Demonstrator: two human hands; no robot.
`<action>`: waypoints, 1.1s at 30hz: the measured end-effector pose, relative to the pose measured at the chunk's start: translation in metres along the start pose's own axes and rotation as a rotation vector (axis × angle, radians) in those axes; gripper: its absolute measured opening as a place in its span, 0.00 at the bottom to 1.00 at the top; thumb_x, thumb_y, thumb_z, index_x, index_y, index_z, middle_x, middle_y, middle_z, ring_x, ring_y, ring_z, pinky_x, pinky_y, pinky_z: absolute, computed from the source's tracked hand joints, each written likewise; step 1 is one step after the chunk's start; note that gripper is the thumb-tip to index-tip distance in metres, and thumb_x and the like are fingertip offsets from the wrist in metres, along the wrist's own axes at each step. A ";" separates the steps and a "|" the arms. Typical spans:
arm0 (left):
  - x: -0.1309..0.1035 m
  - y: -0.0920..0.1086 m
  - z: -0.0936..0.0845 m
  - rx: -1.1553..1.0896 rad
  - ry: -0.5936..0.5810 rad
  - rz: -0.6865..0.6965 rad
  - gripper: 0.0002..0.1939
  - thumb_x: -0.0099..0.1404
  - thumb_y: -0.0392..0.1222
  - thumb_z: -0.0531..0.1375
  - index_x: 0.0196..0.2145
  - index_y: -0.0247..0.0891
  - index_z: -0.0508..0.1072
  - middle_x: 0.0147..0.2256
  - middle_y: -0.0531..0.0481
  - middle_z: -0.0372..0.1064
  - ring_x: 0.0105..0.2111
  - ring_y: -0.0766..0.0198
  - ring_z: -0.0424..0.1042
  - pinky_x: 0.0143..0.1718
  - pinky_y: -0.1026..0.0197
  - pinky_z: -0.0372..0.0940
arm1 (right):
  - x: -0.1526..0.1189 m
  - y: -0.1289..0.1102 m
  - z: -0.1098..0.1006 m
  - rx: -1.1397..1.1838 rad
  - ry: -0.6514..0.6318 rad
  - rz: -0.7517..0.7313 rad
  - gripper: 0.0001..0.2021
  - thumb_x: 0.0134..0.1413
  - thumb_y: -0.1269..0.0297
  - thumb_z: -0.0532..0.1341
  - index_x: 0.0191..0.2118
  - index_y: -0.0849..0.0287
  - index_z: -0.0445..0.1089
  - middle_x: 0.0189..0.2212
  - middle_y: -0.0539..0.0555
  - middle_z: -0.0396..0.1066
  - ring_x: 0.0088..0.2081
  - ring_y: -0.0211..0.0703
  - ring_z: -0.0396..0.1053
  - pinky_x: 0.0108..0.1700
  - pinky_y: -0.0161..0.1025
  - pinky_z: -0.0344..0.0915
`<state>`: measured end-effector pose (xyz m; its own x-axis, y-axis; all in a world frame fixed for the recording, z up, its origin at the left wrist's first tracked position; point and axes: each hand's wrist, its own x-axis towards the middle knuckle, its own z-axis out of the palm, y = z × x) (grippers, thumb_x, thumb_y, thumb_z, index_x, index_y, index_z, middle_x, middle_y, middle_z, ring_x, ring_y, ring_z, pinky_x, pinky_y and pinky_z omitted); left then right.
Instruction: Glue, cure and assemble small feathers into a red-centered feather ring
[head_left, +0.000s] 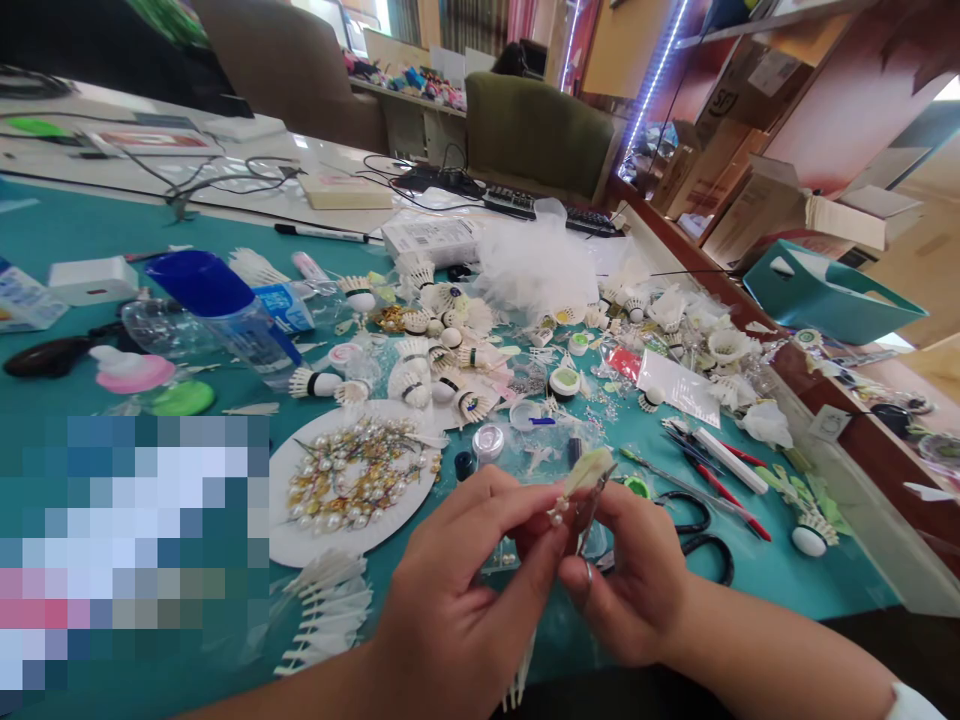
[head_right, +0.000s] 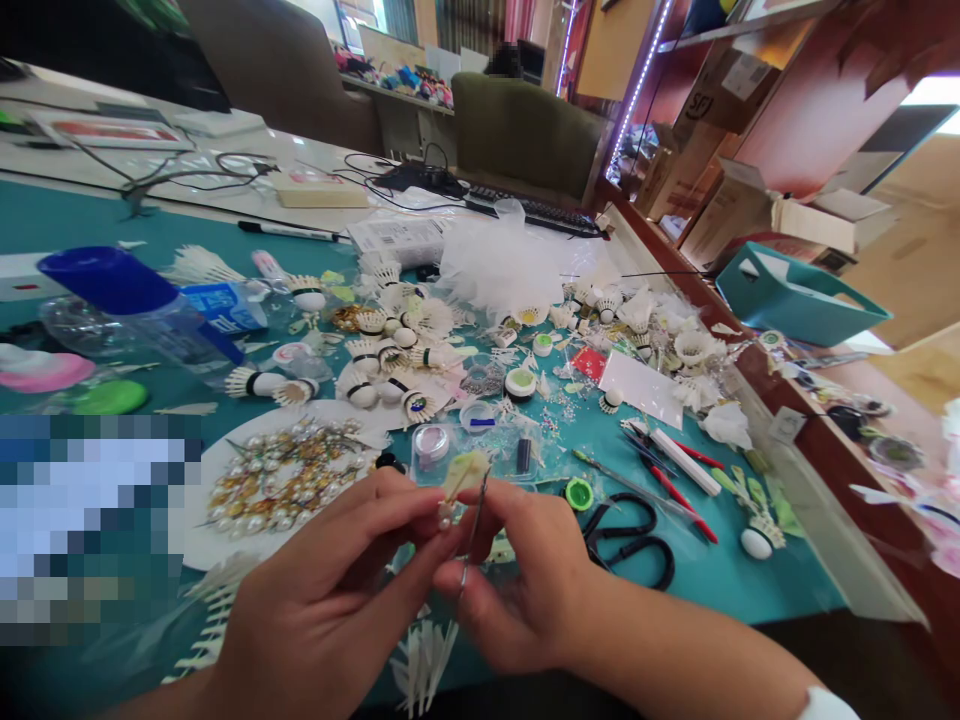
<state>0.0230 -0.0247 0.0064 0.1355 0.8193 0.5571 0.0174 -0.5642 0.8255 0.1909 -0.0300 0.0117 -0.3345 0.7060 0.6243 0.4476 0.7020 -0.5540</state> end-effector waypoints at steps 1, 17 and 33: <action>0.000 0.000 0.000 0.005 0.004 0.001 0.16 0.66 0.28 0.63 0.47 0.46 0.76 0.32 0.55 0.71 0.31 0.68 0.72 0.32 0.67 0.72 | -0.001 0.000 0.000 0.011 -0.007 0.000 0.15 0.69 0.54 0.54 0.55 0.55 0.62 0.27 0.50 0.75 0.26 0.41 0.75 0.28 0.35 0.71; 0.001 0.001 -0.001 0.067 0.007 0.030 0.14 0.66 0.26 0.62 0.45 0.43 0.76 0.33 0.55 0.72 0.32 0.70 0.73 0.34 0.70 0.72 | 0.002 -0.002 -0.002 0.015 -0.001 -0.016 0.14 0.72 0.55 0.54 0.57 0.53 0.60 0.25 0.48 0.75 0.24 0.38 0.75 0.27 0.31 0.71; -0.002 0.002 0.000 -0.017 -0.033 -0.025 0.21 0.65 0.26 0.58 0.51 0.48 0.72 0.37 0.55 0.69 0.34 0.69 0.71 0.39 0.68 0.72 | 0.000 0.001 -0.003 0.016 0.007 -0.012 0.14 0.71 0.57 0.54 0.57 0.55 0.61 0.24 0.47 0.74 0.23 0.36 0.73 0.28 0.29 0.70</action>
<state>0.0230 -0.0280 0.0071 0.1680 0.8290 0.5335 0.0039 -0.5417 0.8406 0.1935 -0.0298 0.0132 -0.3342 0.6969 0.6345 0.4304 0.7118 -0.5551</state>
